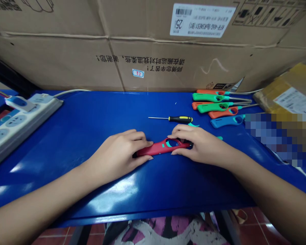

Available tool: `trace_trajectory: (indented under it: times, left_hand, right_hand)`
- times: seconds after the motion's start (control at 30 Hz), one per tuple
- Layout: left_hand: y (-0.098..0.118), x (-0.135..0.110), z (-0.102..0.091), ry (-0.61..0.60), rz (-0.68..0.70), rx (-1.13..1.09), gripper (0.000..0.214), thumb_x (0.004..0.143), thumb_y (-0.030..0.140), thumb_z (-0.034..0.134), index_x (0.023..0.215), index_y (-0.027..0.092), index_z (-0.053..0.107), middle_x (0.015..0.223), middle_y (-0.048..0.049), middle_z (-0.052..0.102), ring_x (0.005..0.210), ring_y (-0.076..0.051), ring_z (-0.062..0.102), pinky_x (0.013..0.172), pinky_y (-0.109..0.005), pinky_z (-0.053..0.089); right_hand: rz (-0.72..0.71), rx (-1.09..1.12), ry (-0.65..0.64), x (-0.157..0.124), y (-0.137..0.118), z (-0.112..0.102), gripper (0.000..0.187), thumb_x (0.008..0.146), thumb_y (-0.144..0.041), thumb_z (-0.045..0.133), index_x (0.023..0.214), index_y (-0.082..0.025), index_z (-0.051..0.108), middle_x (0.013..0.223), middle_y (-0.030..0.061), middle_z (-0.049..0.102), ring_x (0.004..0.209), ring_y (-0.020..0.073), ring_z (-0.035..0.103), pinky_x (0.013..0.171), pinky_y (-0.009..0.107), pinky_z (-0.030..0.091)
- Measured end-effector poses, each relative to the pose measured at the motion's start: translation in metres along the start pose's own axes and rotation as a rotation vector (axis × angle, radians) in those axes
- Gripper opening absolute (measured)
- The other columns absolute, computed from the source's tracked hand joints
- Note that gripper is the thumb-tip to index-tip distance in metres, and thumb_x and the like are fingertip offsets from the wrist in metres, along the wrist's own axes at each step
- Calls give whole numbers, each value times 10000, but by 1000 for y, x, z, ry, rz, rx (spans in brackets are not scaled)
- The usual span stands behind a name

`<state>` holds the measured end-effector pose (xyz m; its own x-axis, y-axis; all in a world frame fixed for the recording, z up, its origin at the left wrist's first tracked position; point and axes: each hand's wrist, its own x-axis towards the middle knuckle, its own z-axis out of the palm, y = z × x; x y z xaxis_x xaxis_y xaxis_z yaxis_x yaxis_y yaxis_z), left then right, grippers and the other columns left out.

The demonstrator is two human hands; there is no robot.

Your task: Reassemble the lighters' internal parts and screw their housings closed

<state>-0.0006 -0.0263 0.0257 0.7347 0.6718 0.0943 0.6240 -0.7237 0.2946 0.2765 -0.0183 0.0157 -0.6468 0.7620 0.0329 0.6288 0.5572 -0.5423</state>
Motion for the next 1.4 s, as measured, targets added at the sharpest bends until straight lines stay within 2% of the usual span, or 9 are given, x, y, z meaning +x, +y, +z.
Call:
trace_trajectory:
  times: [0.13, 0.27, 0.53, 0.7, 0.83, 0.93, 1.1, 1.23, 1.4]
  left_hand:
    - [3, -1, 2, 11, -23, 15, 248, 939, 344, 655, 1141, 217, 721, 1011, -52, 703, 923, -241, 650, 741, -357, 534]
    - [0, 0, 3, 23, -89, -102, 250, 906, 351, 703, 1128, 238, 726, 1039, -42, 703, 958, -229, 662, 763, -337, 542]
    - [-1, 2, 4, 32, -143, -230, 240, 864, 301, 737, 1097, 240, 728, 1055, -40, 696, 974, -229, 656, 831, -363, 544]
    - [-3, 1, 6, 46, -157, -297, 233, 847, 314, 764, 1068, 248, 734, 1033, -26, 699, 950, -207, 658, 800, -334, 540]
    - [-3, 1, 7, 61, -163, -319, 240, 843, 307, 761, 1075, 252, 734, 1040, -29, 702, 945, -204, 663, 804, -325, 546]
    - [-2, 1, 6, 63, -159, -319, 239, 839, 285, 752, 1076, 254, 734, 1051, -30, 703, 953, -207, 664, 828, -332, 550]
    - [-1, 1, 4, 54, -159, -303, 245, 822, 239, 736, 1067, 260, 733, 1043, -11, 703, 954, -197, 666, 815, -318, 542]
    - [0, 1, 3, 76, -138, -246, 242, 816, 229, 729, 1056, 255, 736, 1017, -5, 710, 927, -196, 667, 781, -314, 529]
    - [0, 1, 4, 75, -94, -148, 245, 816, 245, 740, 1062, 256, 741, 1006, -1, 720, 915, -204, 665, 760, -316, 523]
  right_hand:
    - [46, 86, 35, 1, -2, 0, 337, 808, -312, 811, 1110, -192, 721, 1048, 65, 671, 843, 173, 620, 767, 312, 505]
    - [116, 181, 58, 2, -2, 2, 354, 731, -313, 870, 1035, -190, 736, 959, 33, 675, 711, 132, 561, 670, 285, 479]
    - [153, 179, 34, 1, -5, 1, 343, 773, -326, 825, 1065, -202, 695, 1022, 43, 649, 753, 141, 547, 726, 314, 491]
    - [128, 195, 14, 0, -5, -1, 305, 834, -345, 765, 1093, -203, 689, 1056, 49, 645, 778, 143, 558, 732, 315, 499]
    - [105, 206, 46, 0, -5, -1, 245, 852, -310, 740, 1066, -194, 709, 1024, 48, 666, 785, 144, 588, 740, 314, 515]
    - [89, 215, 56, 0, -7, -2, 212, 865, -297, 723, 1053, -198, 724, 1016, 50, 680, 798, 145, 608, 759, 313, 529]
    - [66, 145, 38, -2, -8, -2, 318, 800, -313, 790, 1090, -216, 706, 1048, 47, 668, 813, 150, 610, 768, 306, 533]
    - [31, 68, 59, -2, -9, -3, 274, 810, -281, 767, 1060, -202, 687, 1046, 46, 663, 824, 152, 620, 761, 298, 517]
    - [19, -16, 40, -4, -8, -3, 269, 831, -336, 752, 1061, -216, 681, 1066, 41, 665, 836, 161, 630, 777, 306, 506]
